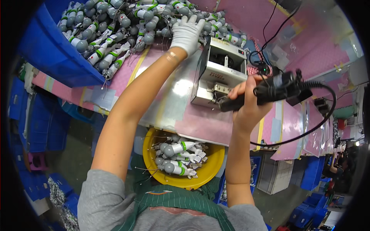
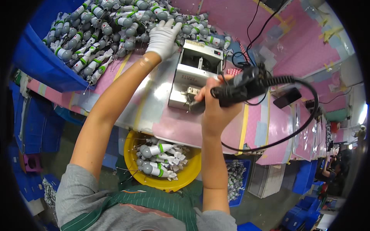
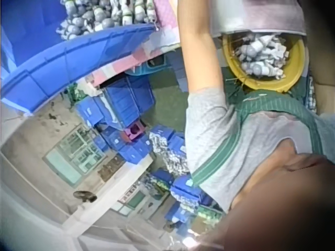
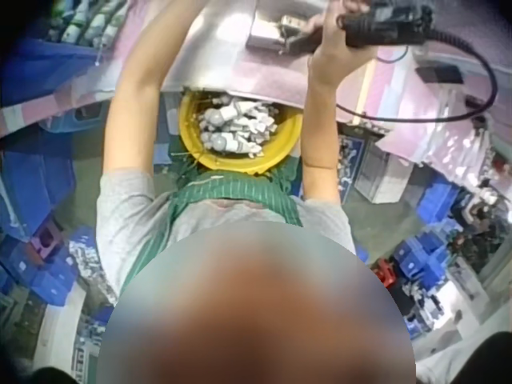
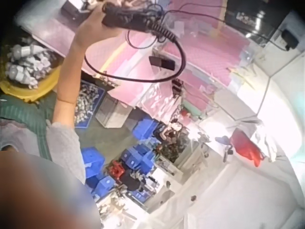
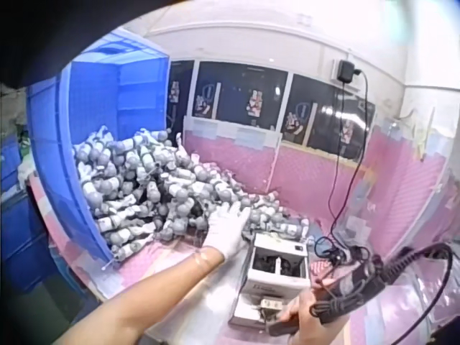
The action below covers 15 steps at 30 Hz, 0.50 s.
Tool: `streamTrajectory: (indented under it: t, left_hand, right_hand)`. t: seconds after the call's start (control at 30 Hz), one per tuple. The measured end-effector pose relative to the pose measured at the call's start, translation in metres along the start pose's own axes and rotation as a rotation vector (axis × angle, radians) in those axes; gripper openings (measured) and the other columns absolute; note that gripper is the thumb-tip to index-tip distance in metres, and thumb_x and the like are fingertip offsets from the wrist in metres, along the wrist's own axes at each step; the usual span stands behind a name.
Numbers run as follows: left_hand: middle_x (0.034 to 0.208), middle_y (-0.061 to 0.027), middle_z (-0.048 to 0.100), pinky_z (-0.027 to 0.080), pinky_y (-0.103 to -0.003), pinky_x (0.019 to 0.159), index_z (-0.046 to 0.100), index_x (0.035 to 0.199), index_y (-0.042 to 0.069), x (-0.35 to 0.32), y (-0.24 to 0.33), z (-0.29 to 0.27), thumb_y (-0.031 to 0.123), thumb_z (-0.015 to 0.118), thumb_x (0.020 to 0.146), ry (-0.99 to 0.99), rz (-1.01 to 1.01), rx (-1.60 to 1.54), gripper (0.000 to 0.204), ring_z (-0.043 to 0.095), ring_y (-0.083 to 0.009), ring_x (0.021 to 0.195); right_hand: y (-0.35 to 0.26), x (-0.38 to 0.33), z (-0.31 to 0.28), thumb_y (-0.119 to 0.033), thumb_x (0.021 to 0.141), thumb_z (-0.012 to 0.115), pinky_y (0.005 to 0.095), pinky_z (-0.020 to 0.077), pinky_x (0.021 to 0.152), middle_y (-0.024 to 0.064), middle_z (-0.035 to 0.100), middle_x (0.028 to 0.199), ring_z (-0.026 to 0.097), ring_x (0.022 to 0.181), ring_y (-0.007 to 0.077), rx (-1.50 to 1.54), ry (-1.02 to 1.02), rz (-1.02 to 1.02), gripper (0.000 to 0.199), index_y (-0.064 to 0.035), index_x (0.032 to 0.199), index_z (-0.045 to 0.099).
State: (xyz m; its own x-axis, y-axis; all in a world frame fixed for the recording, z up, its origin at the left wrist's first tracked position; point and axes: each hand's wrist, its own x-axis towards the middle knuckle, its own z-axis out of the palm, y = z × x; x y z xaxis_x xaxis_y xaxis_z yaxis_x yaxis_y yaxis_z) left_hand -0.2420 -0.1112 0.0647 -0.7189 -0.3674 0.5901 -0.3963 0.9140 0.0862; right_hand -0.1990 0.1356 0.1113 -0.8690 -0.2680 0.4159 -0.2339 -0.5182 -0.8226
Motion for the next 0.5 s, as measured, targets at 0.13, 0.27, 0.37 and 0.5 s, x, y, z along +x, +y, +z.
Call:
streamTrajectory:
  t: [0.13, 0.27, 0.37, 0.5]
  left_hand:
    - [0.122, -0.0078, 0.055, 0.044, -0.059, 0.081, 0.054, 0.123, 0.026, 0.026, 0.009, 0.039, 0.019, 0.069, 0.080, -0.211, -0.052, 0.230, 0.047, 0.057, -0.0313, 0.112]
    - [0.114, -0.0123, 0.058, 0.053, -0.052, 0.073, 0.067, 0.108, 0.016, 0.029, 0.012, 0.029, 0.028, 0.068, 0.085, -0.343, 0.005, 0.330, 0.025, 0.062, -0.0305, 0.107]
    - [0.105, -0.0154, 0.061, 0.054, -0.045, 0.077, 0.067, 0.103, 0.007, 0.023, -0.012, 0.033, 0.020, 0.061, 0.087, -0.227, -0.242, 0.017, 0.021, 0.062, -0.0322, 0.104]
    - [0.101, -0.0121, 0.058, 0.052, -0.047, 0.075, 0.065, 0.094, 0.007, -0.020, -0.038, 0.002, 0.011, 0.058, 0.082, -0.137, 0.137, 0.169, 0.015, 0.061, -0.0321, 0.097]
  right_hand:
    - [-0.003, -0.011, -0.004, -0.003, 0.094, 0.055, 0.0324, 0.0478, 0.050, 0.0064, 0.050, 0.065, 0.051, 0.051, 0.0163, 0.000, -0.048, -0.028, 0.015, -0.0002, 0.108, 0.051]
    - [-0.012, -0.012, -0.010, -0.008, 0.094, 0.057, 0.0323, 0.0481, 0.051, 0.0069, 0.051, 0.066, 0.051, 0.052, 0.0167, 0.010, 0.002, 0.004, 0.016, -0.0004, 0.107, 0.051]
    - [-0.018, -0.015, -0.017, -0.009, 0.093, 0.058, 0.0326, 0.0485, 0.052, 0.0069, 0.051, 0.067, 0.052, 0.053, 0.0172, 0.040, 0.004, 0.004, 0.019, -0.0014, 0.109, 0.050]
    - [-0.027, -0.021, -0.026, -0.010, 0.093, 0.058, 0.0328, 0.0488, 0.052, 0.0064, 0.051, 0.067, 0.052, 0.053, 0.0168, 0.057, -0.011, -0.003, 0.021, -0.0014, 0.111, 0.049]
